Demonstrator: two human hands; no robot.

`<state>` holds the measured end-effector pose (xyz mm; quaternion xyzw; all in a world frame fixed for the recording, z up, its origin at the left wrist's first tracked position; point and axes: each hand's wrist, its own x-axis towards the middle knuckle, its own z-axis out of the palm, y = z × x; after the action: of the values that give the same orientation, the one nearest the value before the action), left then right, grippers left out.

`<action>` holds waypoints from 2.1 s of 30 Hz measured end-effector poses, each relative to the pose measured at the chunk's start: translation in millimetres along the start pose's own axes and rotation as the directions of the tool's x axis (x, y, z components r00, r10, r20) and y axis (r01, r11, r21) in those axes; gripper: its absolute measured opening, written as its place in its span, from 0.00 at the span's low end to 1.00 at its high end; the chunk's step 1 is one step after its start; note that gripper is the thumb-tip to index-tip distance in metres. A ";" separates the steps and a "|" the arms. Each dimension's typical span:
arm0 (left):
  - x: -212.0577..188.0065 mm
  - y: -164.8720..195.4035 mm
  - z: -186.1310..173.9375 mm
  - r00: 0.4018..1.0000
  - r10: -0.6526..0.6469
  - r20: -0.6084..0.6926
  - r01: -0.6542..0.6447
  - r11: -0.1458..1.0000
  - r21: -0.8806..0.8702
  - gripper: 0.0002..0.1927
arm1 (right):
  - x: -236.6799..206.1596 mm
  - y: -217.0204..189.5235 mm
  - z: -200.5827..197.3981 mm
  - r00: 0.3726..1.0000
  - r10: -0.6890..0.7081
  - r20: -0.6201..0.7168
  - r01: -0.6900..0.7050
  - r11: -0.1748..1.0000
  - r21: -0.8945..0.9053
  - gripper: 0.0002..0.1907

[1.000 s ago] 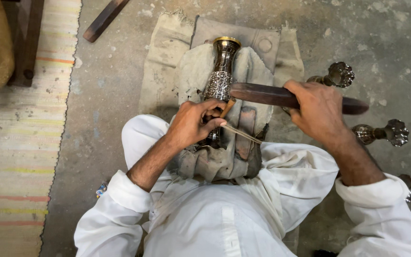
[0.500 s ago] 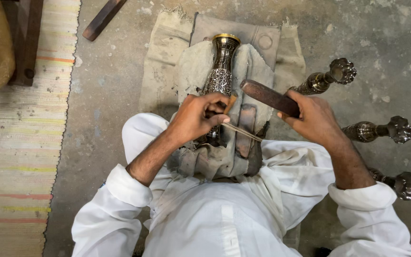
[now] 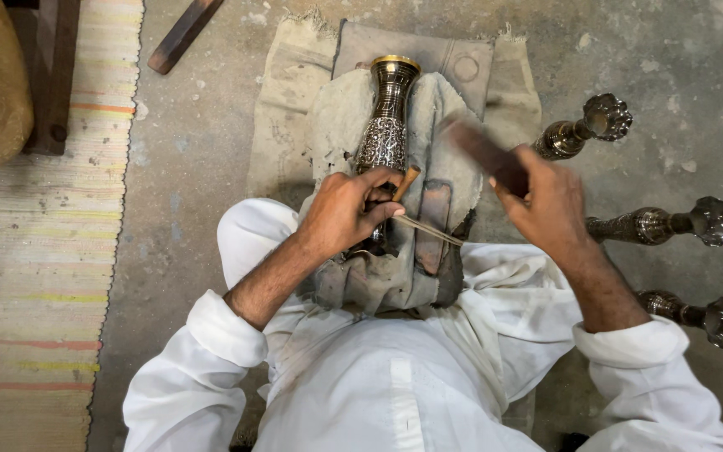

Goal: The person sits on the floor holding a chisel against an ornate brass vase resting on a cloth pad and taps the chisel with a wooden mallet to engrave decorative patterns into the metal. They reposition the vase and chisel repeatedly and briefly set one vase aside to pick up another.

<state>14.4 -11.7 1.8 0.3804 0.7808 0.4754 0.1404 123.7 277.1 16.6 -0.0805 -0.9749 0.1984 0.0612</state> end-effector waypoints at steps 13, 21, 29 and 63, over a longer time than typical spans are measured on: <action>-1.1 -3.7 2.3 0.999 0.038 -0.029 -0.039 0.999 -0.036 0.20 | 12.6 -4.9 -4.5 0.994 -0.014 0.104 0.019 0.999 -0.041 0.14; -0.8 -3.8 0.7 1.000 -0.020 -0.001 0.020 1.000 0.002 0.20 | 11.0 0.2 -4.8 0.989 -0.101 0.104 0.115 0.983 -0.143 0.13; 1.5 -1.2 -1.1 0.999 -0.039 0.023 0.039 0.999 -0.005 0.20 | 10.8 10.5 6.5 0.997 0.052 0.065 -0.064 0.976 0.206 0.14; 2.2 -3.8 1.0 1.000 -0.008 0.021 0.008 0.999 -0.037 0.21 | 11.7 -0.9 -12.1 0.990 0.138 0.034 -0.141 0.986 0.088 0.14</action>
<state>11.8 -10.4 -1.6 0.3795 0.7718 0.4853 0.1573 114.0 282.9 29.1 -0.1428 -0.9576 0.2473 0.0373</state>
